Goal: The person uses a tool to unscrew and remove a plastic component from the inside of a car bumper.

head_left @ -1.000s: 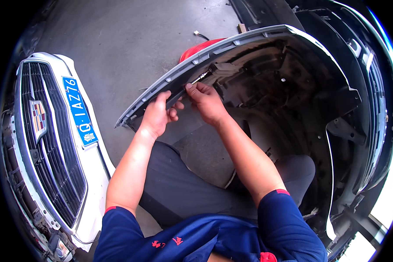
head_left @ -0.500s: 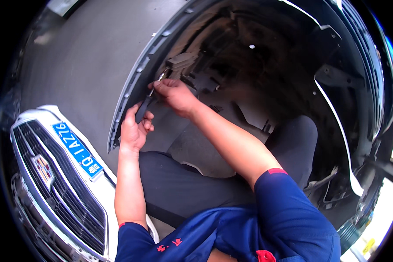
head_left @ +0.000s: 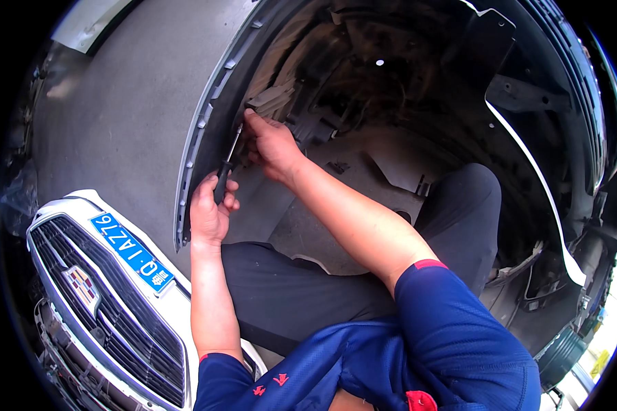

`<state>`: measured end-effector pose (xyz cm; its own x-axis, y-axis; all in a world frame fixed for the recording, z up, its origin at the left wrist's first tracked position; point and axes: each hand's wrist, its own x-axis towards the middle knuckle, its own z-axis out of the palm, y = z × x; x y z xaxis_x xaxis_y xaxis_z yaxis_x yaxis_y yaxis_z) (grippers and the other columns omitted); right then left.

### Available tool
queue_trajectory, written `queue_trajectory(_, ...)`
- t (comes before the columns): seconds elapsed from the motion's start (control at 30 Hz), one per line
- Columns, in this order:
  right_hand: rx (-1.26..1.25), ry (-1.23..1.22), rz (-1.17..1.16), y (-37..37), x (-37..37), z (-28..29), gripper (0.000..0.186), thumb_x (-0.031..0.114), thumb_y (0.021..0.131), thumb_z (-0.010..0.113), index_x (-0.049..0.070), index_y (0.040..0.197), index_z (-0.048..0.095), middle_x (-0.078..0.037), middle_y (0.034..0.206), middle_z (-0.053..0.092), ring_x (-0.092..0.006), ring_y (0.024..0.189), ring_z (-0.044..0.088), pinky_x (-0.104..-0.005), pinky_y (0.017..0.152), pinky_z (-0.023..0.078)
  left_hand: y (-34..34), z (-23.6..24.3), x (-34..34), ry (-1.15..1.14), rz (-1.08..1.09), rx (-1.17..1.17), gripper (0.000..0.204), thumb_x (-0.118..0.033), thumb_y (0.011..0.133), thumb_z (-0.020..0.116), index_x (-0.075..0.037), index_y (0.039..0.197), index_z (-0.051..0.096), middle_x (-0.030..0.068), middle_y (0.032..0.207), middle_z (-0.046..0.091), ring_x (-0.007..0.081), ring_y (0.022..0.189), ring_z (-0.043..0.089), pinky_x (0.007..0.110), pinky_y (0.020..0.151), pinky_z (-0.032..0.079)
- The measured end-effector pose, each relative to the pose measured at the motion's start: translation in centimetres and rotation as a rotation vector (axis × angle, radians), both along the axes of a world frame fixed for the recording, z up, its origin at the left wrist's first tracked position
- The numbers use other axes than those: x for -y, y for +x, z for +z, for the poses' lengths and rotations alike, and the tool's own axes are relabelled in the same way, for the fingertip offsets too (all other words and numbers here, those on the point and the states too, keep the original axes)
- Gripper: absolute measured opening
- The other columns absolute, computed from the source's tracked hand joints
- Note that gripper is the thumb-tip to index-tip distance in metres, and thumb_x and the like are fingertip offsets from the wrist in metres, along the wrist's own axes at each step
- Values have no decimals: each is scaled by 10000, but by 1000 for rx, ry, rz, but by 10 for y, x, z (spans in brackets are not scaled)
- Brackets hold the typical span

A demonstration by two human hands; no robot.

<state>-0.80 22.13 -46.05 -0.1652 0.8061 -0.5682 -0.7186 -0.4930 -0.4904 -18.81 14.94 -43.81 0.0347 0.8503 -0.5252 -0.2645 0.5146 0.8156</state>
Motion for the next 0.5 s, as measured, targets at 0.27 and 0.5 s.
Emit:
queue_trajectory(0.27, -166, -68, -183, -12, -8, -7, 294, 300, 1002, 672, 125, 808, 536, 24, 688, 473, -91, 492, 342, -269, 450, 245, -3, 7, -8, -190, -184, 605, 465, -380, 1049, 502, 9, 1289, 585, 51, 839, 667, 70, 513, 451, 222, 465, 385)
queue_trajectory(0.5, -278, -222, -179, -12, -12, 11, 238, 212, 976, 646, 169, 768, 538, 67, 675, 415, -72, 547, 294, -254, 484, 227, -2, 13, -1, -142, -110, 443, 350, -263, 1022, 593, -32, 1280, 545, 36, 935, 572, 52, 534, 463, 218, 499, 406)
